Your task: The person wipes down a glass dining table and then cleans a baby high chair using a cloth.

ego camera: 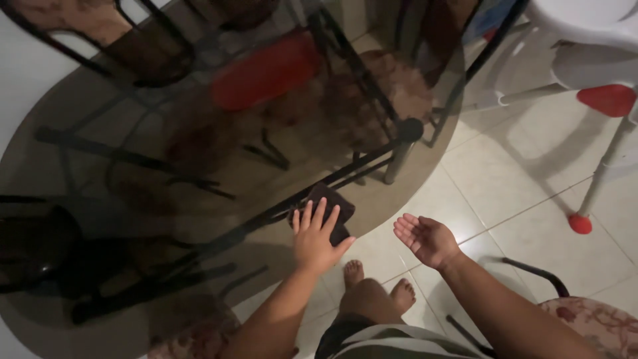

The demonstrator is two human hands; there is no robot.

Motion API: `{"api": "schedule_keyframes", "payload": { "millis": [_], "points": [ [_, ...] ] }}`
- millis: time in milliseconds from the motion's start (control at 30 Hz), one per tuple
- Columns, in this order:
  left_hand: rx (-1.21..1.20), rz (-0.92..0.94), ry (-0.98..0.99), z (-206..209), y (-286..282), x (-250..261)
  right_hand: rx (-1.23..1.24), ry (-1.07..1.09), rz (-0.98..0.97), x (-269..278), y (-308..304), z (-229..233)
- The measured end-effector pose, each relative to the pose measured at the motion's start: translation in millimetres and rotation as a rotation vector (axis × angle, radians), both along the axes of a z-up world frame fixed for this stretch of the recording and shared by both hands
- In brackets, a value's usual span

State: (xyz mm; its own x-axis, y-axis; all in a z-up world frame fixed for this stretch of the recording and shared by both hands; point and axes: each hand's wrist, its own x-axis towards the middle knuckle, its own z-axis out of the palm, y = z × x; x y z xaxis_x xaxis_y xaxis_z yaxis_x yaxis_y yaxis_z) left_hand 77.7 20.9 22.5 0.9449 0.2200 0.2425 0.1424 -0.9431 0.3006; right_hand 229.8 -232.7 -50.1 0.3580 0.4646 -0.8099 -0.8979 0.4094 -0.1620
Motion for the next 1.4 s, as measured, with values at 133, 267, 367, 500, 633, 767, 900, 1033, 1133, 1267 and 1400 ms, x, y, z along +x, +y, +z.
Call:
{"api": "schedule_keyframes", "payload": {
  "millis": [133, 267, 367, 500, 633, 767, 900, 1033, 1133, 1267, 1400],
  "points": [
    [0.046, -0.038, 0.109, 4.4, -33.1, 50.5, -0.006, -0.014, -0.046, 18.9, -10.0, 0.1],
    [-0.046, -0.126, 0.089, 7.4, -77.1, 131.1, 0.01, -0.002, -0.113, 39.2, -17.6, -0.1],
    [-0.057, -0.165, 0.084, 2.4, -98.2, 194.8, -0.014, -0.042, -0.115, 58.3, -25.1, 1.1],
    [-0.051, -0.198, 0.068, -0.9, -101.6, 279.8, -0.045, -0.028, -0.172, 88.2, -32.6, -10.1],
    [-0.02, -0.205, 0.132, -2.8, -72.1, 374.6, -0.075, -0.008, -0.232, 118.1, -26.2, -0.9],
    [0.069, -0.159, 0.284, 4.2, -28.7, 446.2, -0.105, -0.008, -0.246, 143.3, -19.8, -7.0],
    [0.052, -0.046, 0.291, -3.0, -0.9, 492.0, -0.072, 0.0, -0.285, 158.0, -9.1, -5.0],
    [0.027, -0.075, 0.259, -9.7, -32.1, 487.1, -0.024, -0.002, -0.299, 166.1, -5.7, -7.3],
    [0.154, -0.286, 0.089, -19.3, -72.4, 422.2, 0.092, 0.035, -0.355, 166.0, -10.6, -33.1],
    [-0.076, -0.541, 0.016, 5.1, -54.7, 271.6, -0.024, -0.143, -0.153, 171.2, -30.3, -92.2],
    [-0.144, -0.18, 0.321, 49.8, 50.7, 196.0, 0.135, -0.094, -0.223, 184.9, -22.3, -87.1]
  ]
}}
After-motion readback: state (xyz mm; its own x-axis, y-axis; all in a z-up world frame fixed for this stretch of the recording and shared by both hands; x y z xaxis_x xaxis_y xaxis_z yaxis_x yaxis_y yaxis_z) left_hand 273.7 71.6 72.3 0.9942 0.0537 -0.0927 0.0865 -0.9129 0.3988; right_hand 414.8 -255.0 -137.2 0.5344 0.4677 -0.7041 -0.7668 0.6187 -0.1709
